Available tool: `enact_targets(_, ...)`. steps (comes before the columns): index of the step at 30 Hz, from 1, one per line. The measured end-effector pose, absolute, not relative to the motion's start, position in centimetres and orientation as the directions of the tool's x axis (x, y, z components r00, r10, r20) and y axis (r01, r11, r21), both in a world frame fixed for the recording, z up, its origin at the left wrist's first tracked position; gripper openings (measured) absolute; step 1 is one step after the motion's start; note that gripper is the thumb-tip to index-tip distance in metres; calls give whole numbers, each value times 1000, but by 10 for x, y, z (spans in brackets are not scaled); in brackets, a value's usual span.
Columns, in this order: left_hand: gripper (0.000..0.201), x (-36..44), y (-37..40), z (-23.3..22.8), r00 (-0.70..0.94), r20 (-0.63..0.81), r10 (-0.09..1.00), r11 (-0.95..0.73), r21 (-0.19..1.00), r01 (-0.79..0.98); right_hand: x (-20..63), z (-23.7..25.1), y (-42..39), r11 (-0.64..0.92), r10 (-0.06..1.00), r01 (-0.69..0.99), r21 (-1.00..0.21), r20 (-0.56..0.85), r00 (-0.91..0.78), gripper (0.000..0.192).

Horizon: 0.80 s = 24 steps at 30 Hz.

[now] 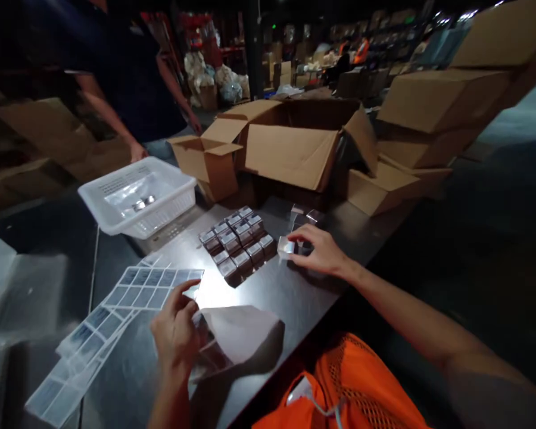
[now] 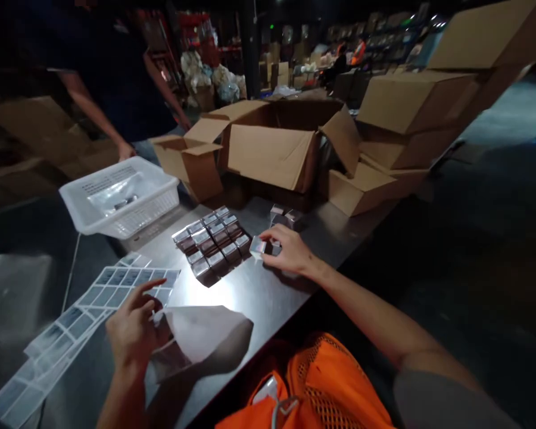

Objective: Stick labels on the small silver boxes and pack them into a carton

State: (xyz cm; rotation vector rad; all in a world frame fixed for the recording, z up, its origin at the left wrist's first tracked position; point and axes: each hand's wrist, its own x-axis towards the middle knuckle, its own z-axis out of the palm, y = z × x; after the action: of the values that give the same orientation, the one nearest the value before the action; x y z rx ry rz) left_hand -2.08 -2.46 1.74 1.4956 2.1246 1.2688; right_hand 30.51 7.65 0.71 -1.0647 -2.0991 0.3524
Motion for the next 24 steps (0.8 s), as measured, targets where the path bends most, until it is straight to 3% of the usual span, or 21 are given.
enact_targets(3, 35, -18, -23, 17, -570, 243, 785, 121, 842, 526, 301, 4, 83, 592, 734, 740, -321, 593, -330, 11)
enact_targets(5, 33, -16, -21, 14, -606, 274, 747, 94, 859, 504, 274, 10, 73, 620, 690, 719, -314, 653, -311, 17)
enact_targets(6, 32, -15, -21, 11, -600, 291, 745, 61, 867, 495, 255, 15, 64, 685, 663, 637, -354, 665, -343, 24)
enact_targets(8, 32, -11, -23, 7, -546, 306, 780, -28, 888, 459, 211, 25, 44, 810, 577, 299, -504, 594, -561, 41)
enact_targets(10, 39, -8, -26, 4, -493, 311, 812, -93, 904, 417, 172, 32, 31, 755, 492, 86, -650, 475, -730, 50)
enact_targets(13, 51, -10, -28, 5, -462, 349, 815, -106, 874, 474, 139, 31, 31, 523, 563, 91, -847, 264, -783, 44)
enact_targets(17, 49, -13, -23, 10, -478, 439, 761, 98, 651, 753, 146, 26, 37, 272, 741, 224, -936, 55, -669, 31)
enact_targets(20, 45, -13, -18, 11, -514, 427, 744, 239, 547, 802, 157, 21, 31, 402, 759, 277, -872, 149, -633, 10)
enact_targets(22, 43, -14, -15, 11, -557, 370, 744, 316, 539, 780, 160, 17, 26, 574, 706, 251, -779, 316, -634, 10)
enact_targets(24, 42, -17, -13, 11, -587, 350, 730, 353, 542, 762, 159, 14, 23, 651, 674, 223, -725, 418, -609, 9)
